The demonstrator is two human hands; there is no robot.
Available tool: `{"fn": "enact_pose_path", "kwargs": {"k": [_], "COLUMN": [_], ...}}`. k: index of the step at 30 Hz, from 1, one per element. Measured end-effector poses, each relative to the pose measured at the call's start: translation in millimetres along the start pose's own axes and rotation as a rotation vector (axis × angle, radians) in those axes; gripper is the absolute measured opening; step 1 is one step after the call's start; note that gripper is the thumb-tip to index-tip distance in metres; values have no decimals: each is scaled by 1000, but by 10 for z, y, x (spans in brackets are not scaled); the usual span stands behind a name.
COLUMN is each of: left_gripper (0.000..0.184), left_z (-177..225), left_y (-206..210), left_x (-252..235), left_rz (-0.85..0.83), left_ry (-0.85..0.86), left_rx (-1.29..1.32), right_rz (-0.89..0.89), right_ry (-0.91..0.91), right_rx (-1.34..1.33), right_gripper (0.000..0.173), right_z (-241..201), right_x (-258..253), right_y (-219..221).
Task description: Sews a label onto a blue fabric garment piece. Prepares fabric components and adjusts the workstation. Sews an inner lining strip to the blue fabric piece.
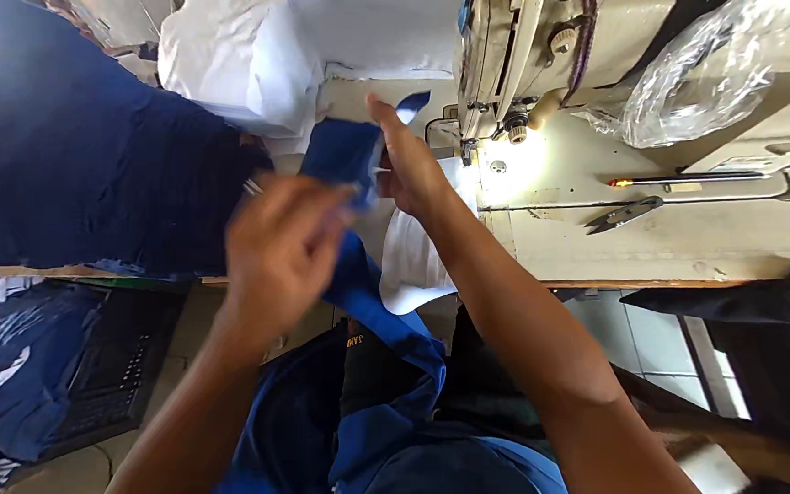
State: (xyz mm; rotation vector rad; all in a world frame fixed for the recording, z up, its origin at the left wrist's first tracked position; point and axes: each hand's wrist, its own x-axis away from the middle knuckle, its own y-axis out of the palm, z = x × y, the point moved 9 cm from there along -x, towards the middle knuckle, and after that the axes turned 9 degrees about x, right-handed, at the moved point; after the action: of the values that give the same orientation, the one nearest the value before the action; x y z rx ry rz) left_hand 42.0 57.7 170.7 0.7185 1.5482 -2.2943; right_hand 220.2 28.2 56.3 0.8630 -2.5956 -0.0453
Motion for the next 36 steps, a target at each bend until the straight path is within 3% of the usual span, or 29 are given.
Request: {"fn": "enact_pose_path", "kwargs": {"k": [2,3,4,7,9,11,12,14,16,17,20,23,25,36], "left_gripper": [27,35,43,61,93,110,108,72,23,13,12,10,7,12], "left_z": [485,557,514,27,-208,-258,-210,-86,-27,-18,-51,-79,-105,-64], "left_y": [181,242,237,121,441,891,1053,1200,1119,1020,701,490,422,360], "left_x": [307,413,447,228,26,19,63,117,82,61,53,84,122,181], "left_rz": [-209,-295,-318,-124,-243,-464,-573,-709,-657,-585,-347,-179,-112,-55], "left_ry": [81,53,10,-63,-135,-267,-322,-384,-428,-435,-426,-417,-427,-383], "left_rx": [158,290,423,531,746,1053,1190,1292,1185,1096,837,804,824,917], "right_rz": [130,130,80,-203,-313,-405,-438,-432,-375,-331,-103,10,52,47], "right_ry": [-44,-94,-159,-336,-403,-491,-529,-588,-611,-611,-597,-606,-644,-723], "right_rx": [125,202,241,204,229,270,297,332,403,426,377,328,332,339], "right_gripper": [33,25,22,24,25,27,29,30,49,58,61,26,14,15], "right_z": [-36,-34,-2,202,297,332,353,385,424,453,582,737,773,724], "right_x": [123,308,515,1162,1474,1643,1693,1754,1798,1815,1834,1858,1884,1950], "right_y": [-150,-202,-219,-153,-120,-107,-115,-154,-211,-245,-394,-467,-482,-486]}}
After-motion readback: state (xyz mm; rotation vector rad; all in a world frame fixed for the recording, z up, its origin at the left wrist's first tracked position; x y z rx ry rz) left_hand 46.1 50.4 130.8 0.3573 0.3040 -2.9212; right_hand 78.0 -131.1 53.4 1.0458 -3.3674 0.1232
